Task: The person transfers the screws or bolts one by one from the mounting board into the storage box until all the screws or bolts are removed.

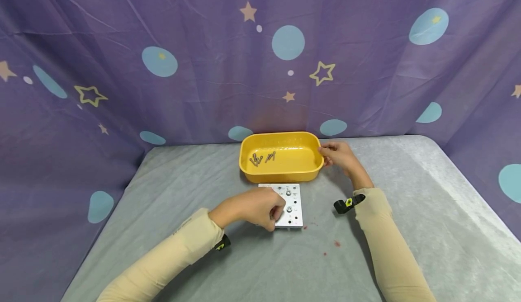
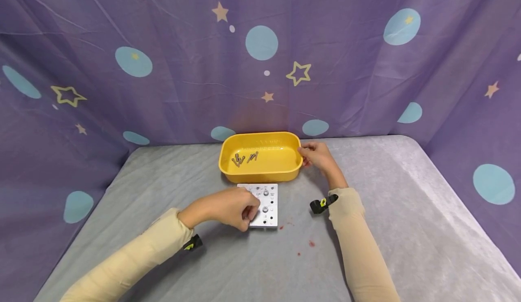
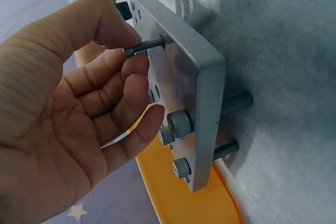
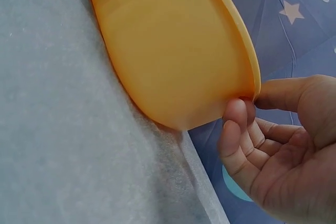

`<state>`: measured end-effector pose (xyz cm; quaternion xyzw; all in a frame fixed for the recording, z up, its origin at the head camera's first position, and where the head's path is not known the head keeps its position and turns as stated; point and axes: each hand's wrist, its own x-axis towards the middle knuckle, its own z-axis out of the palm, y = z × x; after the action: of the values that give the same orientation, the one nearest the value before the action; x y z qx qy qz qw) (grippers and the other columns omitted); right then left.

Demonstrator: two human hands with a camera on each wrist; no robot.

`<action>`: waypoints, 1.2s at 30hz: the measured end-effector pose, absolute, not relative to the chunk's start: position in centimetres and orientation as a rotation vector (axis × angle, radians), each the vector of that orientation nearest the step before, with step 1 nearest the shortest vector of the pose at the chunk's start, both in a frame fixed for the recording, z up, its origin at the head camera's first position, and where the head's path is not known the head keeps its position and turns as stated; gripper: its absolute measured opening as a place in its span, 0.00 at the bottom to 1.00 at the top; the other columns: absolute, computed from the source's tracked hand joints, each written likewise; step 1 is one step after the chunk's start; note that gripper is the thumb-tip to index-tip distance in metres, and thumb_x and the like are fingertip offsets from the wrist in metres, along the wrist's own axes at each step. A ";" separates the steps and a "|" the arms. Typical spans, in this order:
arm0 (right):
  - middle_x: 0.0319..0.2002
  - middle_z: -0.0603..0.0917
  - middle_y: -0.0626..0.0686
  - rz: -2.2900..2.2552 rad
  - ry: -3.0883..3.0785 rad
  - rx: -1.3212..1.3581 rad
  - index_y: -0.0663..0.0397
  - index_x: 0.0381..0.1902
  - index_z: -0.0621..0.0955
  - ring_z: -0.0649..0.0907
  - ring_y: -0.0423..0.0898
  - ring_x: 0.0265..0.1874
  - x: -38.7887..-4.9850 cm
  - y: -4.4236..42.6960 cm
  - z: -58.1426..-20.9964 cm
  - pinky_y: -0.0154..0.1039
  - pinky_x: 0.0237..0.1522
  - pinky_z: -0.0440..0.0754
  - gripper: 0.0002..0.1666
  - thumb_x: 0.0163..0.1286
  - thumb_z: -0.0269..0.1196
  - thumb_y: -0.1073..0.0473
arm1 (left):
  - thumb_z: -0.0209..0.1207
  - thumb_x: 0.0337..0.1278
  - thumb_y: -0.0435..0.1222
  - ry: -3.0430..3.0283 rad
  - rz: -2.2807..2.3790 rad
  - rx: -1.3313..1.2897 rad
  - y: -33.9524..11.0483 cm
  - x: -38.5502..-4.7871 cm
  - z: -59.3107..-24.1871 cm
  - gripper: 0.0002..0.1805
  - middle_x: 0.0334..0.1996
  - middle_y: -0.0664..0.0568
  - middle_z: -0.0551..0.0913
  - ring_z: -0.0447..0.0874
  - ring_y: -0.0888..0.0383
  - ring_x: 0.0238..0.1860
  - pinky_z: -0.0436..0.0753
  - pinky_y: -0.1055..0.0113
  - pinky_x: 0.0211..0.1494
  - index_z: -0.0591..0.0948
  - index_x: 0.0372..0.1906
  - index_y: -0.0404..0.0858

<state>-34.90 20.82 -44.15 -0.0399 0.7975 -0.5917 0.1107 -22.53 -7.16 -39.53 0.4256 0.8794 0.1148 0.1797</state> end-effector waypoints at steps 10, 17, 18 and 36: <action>0.34 0.82 0.57 -1.727 2.381 -0.120 0.75 0.62 0.76 0.80 0.37 0.22 -35.1 20.8 -44.1 0.37 0.33 0.87 0.26 0.77 0.57 0.58 | 0.70 0.40 0.30 2.493 0.325 1.210 -7.1 -22.6 -39.7 0.11 0.18 0.66 0.72 0.67 0.70 0.22 0.65 0.76 0.29 0.79 0.22 0.46; 0.32 0.82 0.55 -1.733 2.383 -0.139 0.76 0.61 0.76 0.80 0.37 0.23 -34.9 20.8 -43.9 0.36 0.33 0.86 0.25 0.77 0.57 0.59 | 0.69 0.40 0.30 2.499 0.331 1.210 -7.1 -22.7 -39.6 0.10 0.18 0.66 0.72 0.67 0.70 0.22 0.65 0.76 0.28 0.79 0.22 0.46; 0.31 0.82 0.55 -1.739 2.378 -0.143 0.76 0.61 0.76 0.80 0.37 0.22 -34.9 20.9 -43.9 0.37 0.33 0.86 0.25 0.76 0.57 0.59 | 0.69 0.40 0.30 2.499 0.330 1.209 -7.1 -22.7 -39.6 0.10 0.18 0.66 0.72 0.67 0.70 0.22 0.65 0.76 0.28 0.79 0.22 0.46; 0.30 0.83 0.54 -1.812 2.341 -0.185 0.79 0.60 0.75 0.80 0.37 0.21 -34.7 21.0 -43.8 0.32 0.29 0.84 0.24 0.73 0.58 0.63 | 0.68 0.42 0.30 2.495 0.316 1.179 -7.2 -22.7 -39.3 0.11 0.19 0.66 0.72 0.67 0.70 0.23 0.64 0.76 0.28 0.79 0.23 0.49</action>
<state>-34.71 21.00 -43.84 -0.0622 0.7861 -0.6087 0.0877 -22.72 -7.24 -39.34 0.4175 0.8834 0.1117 0.1811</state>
